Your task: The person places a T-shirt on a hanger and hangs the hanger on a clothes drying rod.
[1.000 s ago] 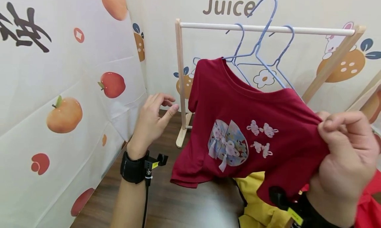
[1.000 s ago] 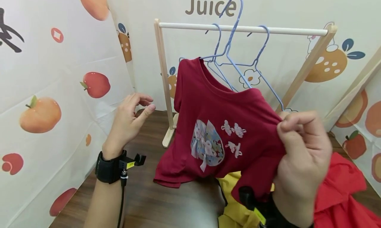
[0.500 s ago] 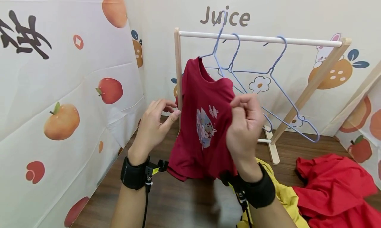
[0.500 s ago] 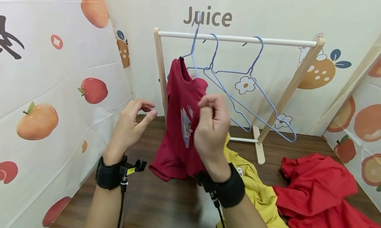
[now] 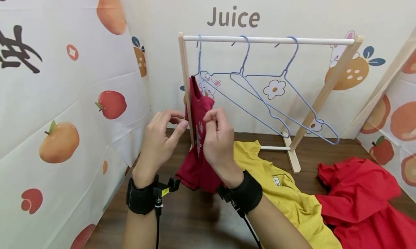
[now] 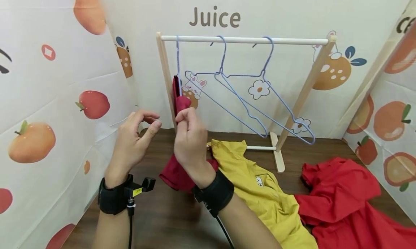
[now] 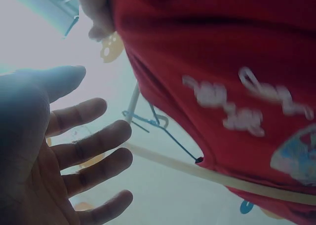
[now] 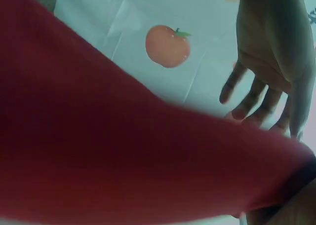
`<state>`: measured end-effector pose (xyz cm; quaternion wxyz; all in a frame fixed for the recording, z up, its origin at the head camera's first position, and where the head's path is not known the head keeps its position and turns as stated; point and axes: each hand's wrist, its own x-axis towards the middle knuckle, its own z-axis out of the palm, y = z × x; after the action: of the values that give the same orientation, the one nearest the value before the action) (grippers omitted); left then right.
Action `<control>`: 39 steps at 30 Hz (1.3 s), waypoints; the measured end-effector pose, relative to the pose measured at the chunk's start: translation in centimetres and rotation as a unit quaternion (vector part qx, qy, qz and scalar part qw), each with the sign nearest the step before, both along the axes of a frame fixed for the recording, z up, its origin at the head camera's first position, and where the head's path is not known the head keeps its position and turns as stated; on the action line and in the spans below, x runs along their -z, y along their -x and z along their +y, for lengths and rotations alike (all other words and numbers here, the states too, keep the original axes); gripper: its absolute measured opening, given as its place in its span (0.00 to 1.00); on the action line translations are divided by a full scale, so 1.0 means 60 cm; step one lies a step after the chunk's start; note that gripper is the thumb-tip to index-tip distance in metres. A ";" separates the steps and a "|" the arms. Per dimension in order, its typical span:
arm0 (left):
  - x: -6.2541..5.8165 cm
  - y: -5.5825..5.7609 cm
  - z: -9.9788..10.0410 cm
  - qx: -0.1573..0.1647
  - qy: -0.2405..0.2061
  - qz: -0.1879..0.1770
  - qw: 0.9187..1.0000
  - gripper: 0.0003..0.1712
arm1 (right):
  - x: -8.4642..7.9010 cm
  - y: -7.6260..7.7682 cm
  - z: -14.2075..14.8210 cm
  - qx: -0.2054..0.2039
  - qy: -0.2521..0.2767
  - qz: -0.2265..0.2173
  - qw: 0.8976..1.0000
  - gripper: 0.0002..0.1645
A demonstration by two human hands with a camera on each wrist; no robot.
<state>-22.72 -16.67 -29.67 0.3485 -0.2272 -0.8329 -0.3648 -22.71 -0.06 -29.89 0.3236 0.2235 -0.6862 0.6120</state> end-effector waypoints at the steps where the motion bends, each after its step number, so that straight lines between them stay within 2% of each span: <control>1: 0.001 -0.002 -0.001 -0.001 -0.003 0.002 1.000 0.14 | 0.005 -0.001 -0.003 -0.010 -0.021 -0.010 1.000 0.10; 5: 0.002 -0.004 -0.003 0.002 -0.005 0.001 1.000 0.15 | 0.012 -0.007 -0.009 -0.046 -0.085 -0.041 0.994 0.06; 9: 0.000 -0.005 -0.002 0.005 -0.004 0.011 1.000 0.13 | 0.009 -0.013 -0.007 -0.085 -0.129 -0.070 0.986 0.12; 15: -0.003 -0.008 0.001 0.009 0.002 0.021 1.000 0.16 | 0.003 -0.026 0.015 -0.135 -0.211 -0.088 0.964 0.17; 20: -0.005 -0.014 0.012 0.015 -0.002 -0.006 1.000 0.20 | 0.007 -0.040 0.047 -0.194 -0.288 -0.076 0.935 0.21; 22: -0.005 -0.017 0.014 0.012 -0.007 -0.013 1.000 0.20 | 0.010 -0.043 0.058 -0.200 -0.307 -0.059 0.929 0.21; 23: -0.005 -0.019 0.015 0.011 -0.009 -0.013 1.000 0.19 | 0.010 -0.044 0.064 -0.197 -0.310 -0.046 0.929 0.20; 24: -0.005 -0.020 0.015 0.010 -0.010 -0.012 1.000 0.18 | 0.010 -0.044 0.072 -0.188 -0.308 -0.033 0.932 0.20; 27: -0.006 -0.021 0.012 0.013 -0.014 0.002 1.000 0.14 | 0.005 -0.039 0.104 -0.113 -0.248 -0.009 0.962 0.14; 29: -0.007 -0.022 0.008 0.013 -0.020 0.013 1.000 0.11 | -0.005 -0.032 0.131 -0.057 -0.185 -0.019 0.981 0.11; 31: -0.008 -0.023 0.004 0.011 -0.025 0.021 0.999 0.10 | -0.019 -0.025 0.158 -0.007 -0.119 -0.042 0.992 0.09; 34: -0.008 -0.023 -0.001 0.004 -0.028 0.026 0.999 0.09 | -0.040 -0.017 0.195 0.052 -0.083 -0.082 0.992 0.10; 37: -0.008 -0.024 -0.004 -0.002 -0.029 0.028 0.999 0.09 | -0.052 -0.007 0.229 0.104 -0.115 -0.121 0.981 0.15; 39: -0.009 -0.025 -0.006 -0.002 -0.033 0.030 0.999 0.09 | -0.055 0.002 0.248 0.116 -0.156 -0.156 0.969 0.19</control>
<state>-21.25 -17.01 -29.15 0.3817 -0.2243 -0.8100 -0.3845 -22.82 14.81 -26.59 0.2427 0.0920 -0.8363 0.4830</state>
